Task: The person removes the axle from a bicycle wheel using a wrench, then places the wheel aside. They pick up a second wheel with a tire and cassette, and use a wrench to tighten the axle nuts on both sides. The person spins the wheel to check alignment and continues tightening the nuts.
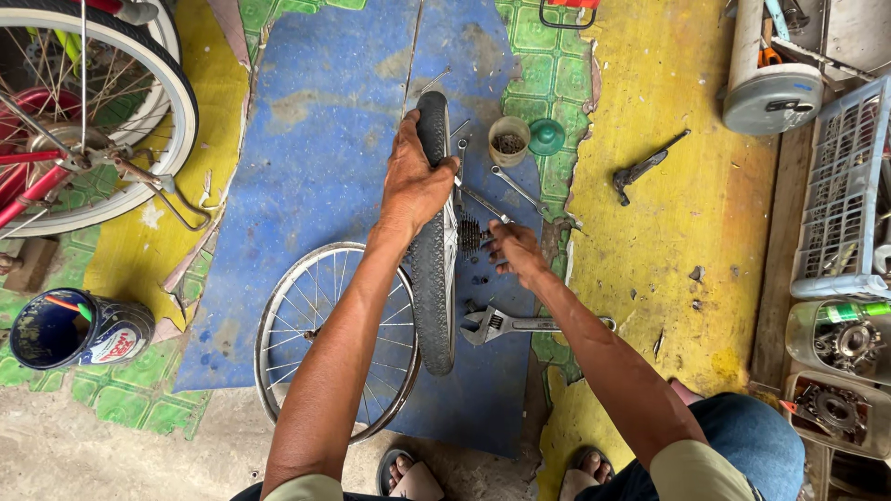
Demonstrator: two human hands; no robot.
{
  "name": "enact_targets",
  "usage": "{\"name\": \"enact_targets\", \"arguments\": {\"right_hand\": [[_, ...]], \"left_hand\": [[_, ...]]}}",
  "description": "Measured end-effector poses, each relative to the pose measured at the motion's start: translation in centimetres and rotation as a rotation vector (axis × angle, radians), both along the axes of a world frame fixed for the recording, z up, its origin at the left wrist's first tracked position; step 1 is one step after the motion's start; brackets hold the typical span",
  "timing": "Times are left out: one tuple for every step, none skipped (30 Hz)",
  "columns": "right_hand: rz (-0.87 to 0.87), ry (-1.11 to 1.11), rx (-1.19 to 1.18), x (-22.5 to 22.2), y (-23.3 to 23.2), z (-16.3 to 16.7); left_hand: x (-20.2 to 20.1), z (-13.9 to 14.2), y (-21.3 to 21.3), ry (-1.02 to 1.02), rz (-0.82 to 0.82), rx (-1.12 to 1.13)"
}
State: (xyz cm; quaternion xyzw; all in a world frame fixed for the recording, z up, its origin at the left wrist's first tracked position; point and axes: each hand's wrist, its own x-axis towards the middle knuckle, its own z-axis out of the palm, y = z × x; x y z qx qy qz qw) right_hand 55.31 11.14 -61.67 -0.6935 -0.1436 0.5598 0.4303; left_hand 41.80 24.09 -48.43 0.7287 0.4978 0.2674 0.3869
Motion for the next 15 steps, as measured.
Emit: {"name": "enact_targets", "arguments": {"right_hand": [[0.049, -0.013, 0.004, 0.01, 0.18, -0.19], [0.099, -0.027, 0.009, 0.03, 0.33, -0.39], [0.105, -0.065, 0.049, 0.04, 0.44, -0.56], [0.112, -0.102, 0.089, 0.04, 0.51, -0.54], [0.119, -0.140, 0.132, 0.14, 0.58, -0.56], [0.132, -0.140, 0.131, 0.28, 0.62, -0.56], [0.145, -0.140, 0.127, 0.49, 0.57, -0.51], [0.155, -0.139, 0.123, 0.65, 0.53, -0.35], [0.107, -0.084, 0.087, 0.83, 0.49, -0.17], [0.059, -0.027, 0.051, 0.88, 0.51, -0.06], [0.014, 0.029, 0.013, 0.88, 0.56, -0.02], [0.044, -0.014, -0.004, 0.85, 0.63, -0.03], [0.073, -0.057, -0.020, 0.75, 0.77, -0.13], [0.103, -0.099, -0.039, 0.63, 0.91, -0.31], [0.101, -0.095, 0.017, 0.55, 1.03, -0.50]], "left_hand": [[0.12, 0.18, 0.03, -0.001, -0.007, 0.017], [0.24, 0.32, 0.01, 0.004, -0.004, 0.000], [0.33, 0.41, -0.06, 0.009, 0.002, -0.020], [0.37, 0.49, -0.10, 0.016, 0.008, -0.041], [0.39, 0.56, -0.07, 0.021, 0.003, -0.024], [0.46, 0.62, 0.01, 0.025, -0.003, -0.006], [0.53, 0.65, 0.07, 0.030, -0.010, 0.009], [0.60, 0.68, 0.17, 0.048, -0.009, -0.026], [0.70, 0.71, 0.31, 0.064, -0.006, -0.059], [0.77, 0.73, 0.44, 0.081, -0.004, -0.093], [0.85, 0.72, 0.51, 0.078, -0.006, -0.074], [0.91, 0.70, 0.57, 0.075, -0.008, -0.055], [0.97, 0.69, 0.64, 0.073, -0.012, -0.036], [1.03, 0.65, 0.67, 0.088, -0.012, -0.043], [1.08, 0.61, 0.72, 0.103, -0.013, -0.050]]}}
